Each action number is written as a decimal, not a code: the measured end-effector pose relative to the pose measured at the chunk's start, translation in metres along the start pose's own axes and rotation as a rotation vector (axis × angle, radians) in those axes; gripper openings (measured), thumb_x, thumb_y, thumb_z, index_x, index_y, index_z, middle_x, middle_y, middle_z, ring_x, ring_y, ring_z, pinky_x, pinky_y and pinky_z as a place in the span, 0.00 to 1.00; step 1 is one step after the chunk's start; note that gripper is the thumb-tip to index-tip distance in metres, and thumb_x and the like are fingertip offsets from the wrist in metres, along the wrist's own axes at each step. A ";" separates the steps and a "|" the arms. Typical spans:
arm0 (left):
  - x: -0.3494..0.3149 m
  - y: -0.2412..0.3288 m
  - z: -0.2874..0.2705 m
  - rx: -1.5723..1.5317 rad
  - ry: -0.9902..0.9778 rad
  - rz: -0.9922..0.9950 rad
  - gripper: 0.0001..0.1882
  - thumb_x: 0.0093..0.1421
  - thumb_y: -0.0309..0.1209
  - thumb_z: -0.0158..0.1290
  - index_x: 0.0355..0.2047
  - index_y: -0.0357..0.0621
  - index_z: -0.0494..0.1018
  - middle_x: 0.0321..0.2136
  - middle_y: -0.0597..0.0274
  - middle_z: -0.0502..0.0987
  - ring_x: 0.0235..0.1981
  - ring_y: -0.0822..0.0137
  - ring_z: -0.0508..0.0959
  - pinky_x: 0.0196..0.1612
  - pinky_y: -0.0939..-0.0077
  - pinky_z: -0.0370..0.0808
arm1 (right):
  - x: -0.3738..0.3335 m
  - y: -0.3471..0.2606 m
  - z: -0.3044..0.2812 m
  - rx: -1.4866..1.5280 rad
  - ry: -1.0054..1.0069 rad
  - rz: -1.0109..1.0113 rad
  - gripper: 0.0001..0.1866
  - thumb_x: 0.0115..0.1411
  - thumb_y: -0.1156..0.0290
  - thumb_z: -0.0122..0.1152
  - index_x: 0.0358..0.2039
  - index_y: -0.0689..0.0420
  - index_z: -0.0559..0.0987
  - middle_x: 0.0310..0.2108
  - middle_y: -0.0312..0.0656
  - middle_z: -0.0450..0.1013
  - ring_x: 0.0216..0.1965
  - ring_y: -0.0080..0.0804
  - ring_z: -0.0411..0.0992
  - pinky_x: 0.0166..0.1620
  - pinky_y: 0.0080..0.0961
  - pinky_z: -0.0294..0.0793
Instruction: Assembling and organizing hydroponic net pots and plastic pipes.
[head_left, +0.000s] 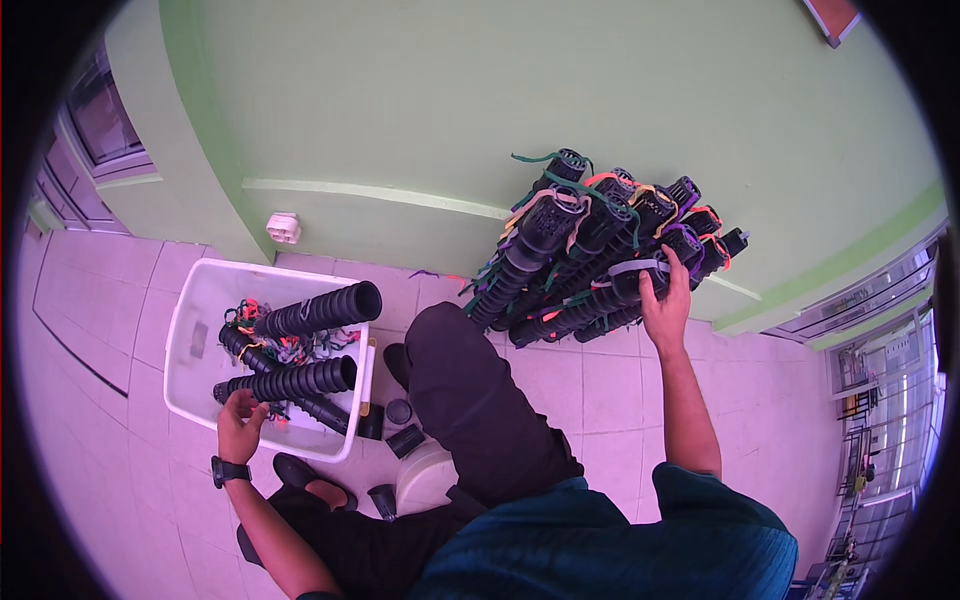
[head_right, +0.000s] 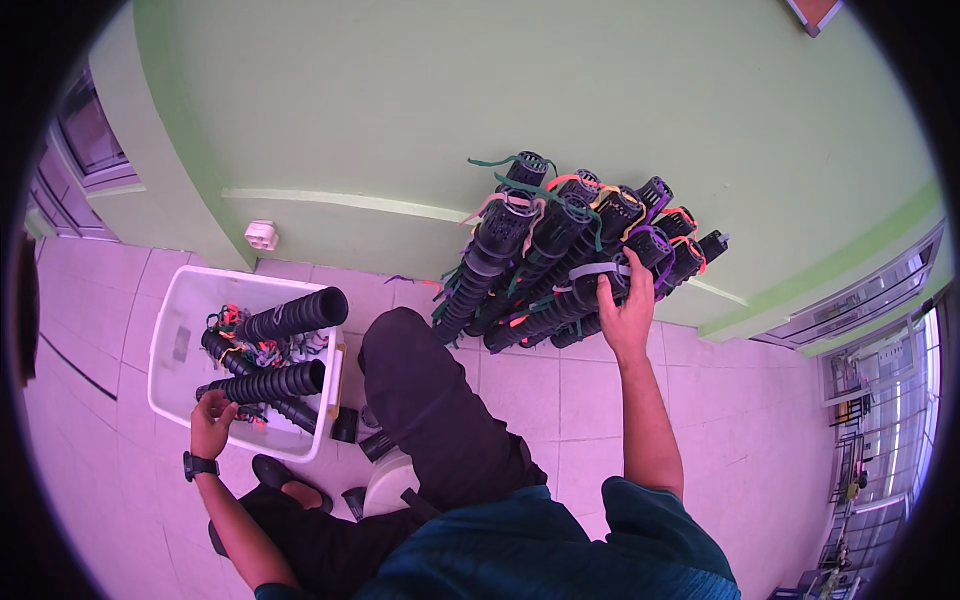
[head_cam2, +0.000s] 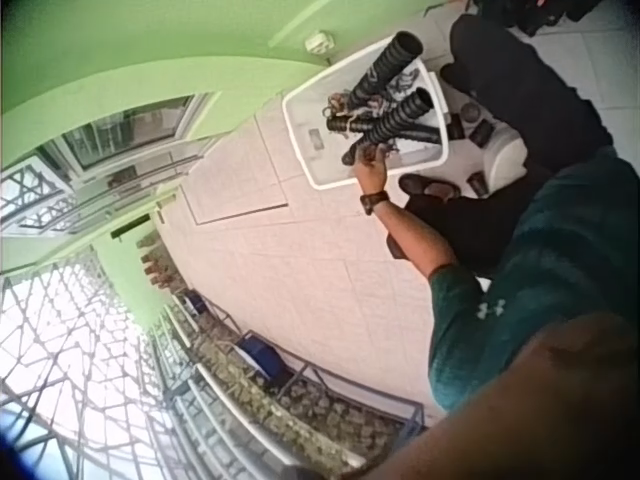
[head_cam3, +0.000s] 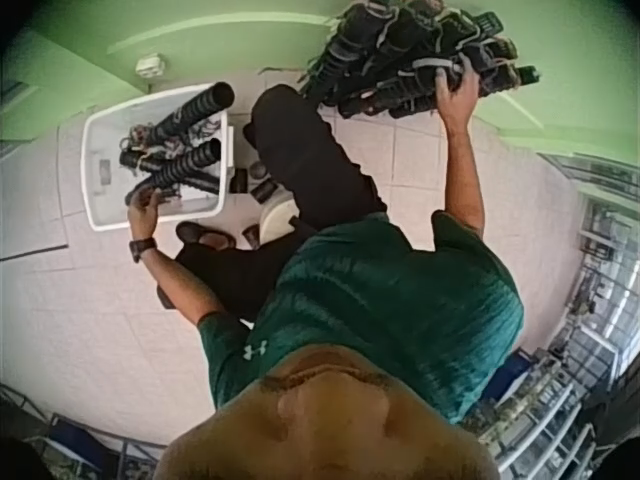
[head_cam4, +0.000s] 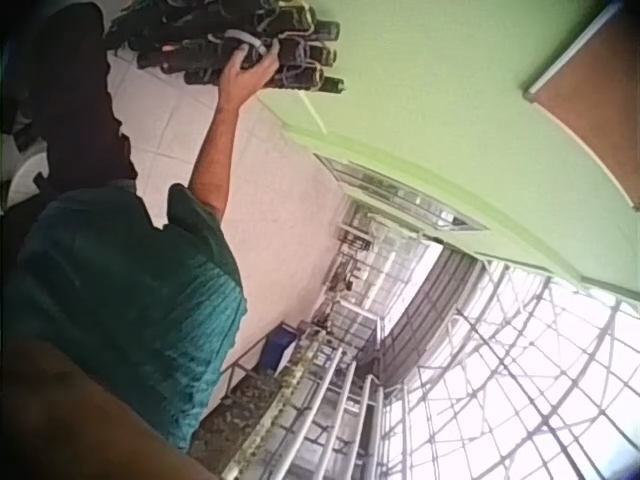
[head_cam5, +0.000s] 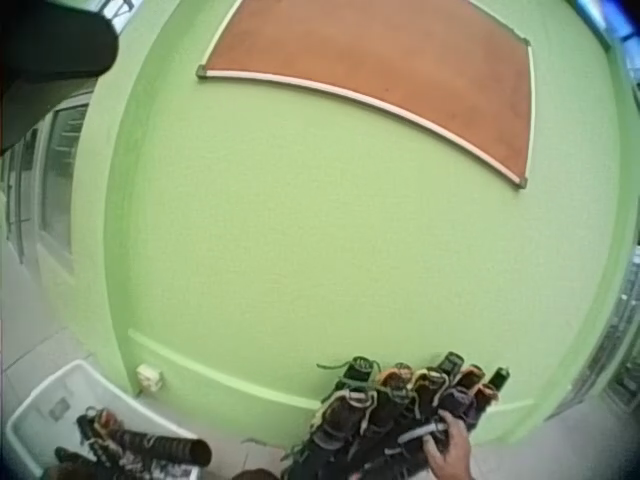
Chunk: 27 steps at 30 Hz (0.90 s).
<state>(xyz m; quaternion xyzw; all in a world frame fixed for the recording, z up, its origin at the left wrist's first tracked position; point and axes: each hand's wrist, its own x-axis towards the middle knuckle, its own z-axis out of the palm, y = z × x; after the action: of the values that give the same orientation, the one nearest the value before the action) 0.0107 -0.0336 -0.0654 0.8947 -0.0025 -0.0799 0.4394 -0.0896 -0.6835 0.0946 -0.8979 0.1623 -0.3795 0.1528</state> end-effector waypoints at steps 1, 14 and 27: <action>0.000 -0.002 -0.001 0.017 0.016 0.010 0.19 0.56 0.28 0.61 0.46 0.33 0.72 0.33 0.53 0.79 0.33 0.65 0.80 0.38 0.71 0.77 | 0.002 0.001 0.002 0.057 -0.023 0.054 0.26 0.57 0.67 0.64 0.56 0.59 0.72 0.44 0.49 0.73 0.46 0.42 0.72 0.53 0.34 0.68; -0.016 -0.002 -0.012 0.010 0.062 0.004 0.21 0.56 0.30 0.62 0.46 0.32 0.72 0.34 0.52 0.80 0.32 0.64 0.80 0.38 0.70 0.77 | -0.014 0.016 -0.040 0.057 -0.250 0.206 0.30 0.59 0.62 0.66 0.59 0.57 0.70 0.49 0.51 0.74 0.50 0.40 0.73 0.54 0.32 0.70; -0.048 0.003 -0.043 0.043 0.184 -0.071 0.22 0.56 0.37 0.62 0.46 0.34 0.74 0.34 0.52 0.81 0.35 0.62 0.80 0.40 0.68 0.77 | -0.037 -0.167 0.029 0.146 -0.317 -0.381 0.18 0.58 0.74 0.63 0.49 0.62 0.75 0.48 0.49 0.72 0.49 0.42 0.71 0.53 0.36 0.68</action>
<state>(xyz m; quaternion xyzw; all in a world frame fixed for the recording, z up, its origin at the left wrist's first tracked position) -0.0304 0.0020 -0.0299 0.9071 0.0679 -0.0127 0.4153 -0.0634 -0.5136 0.1187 -0.9472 -0.0636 -0.2667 0.1664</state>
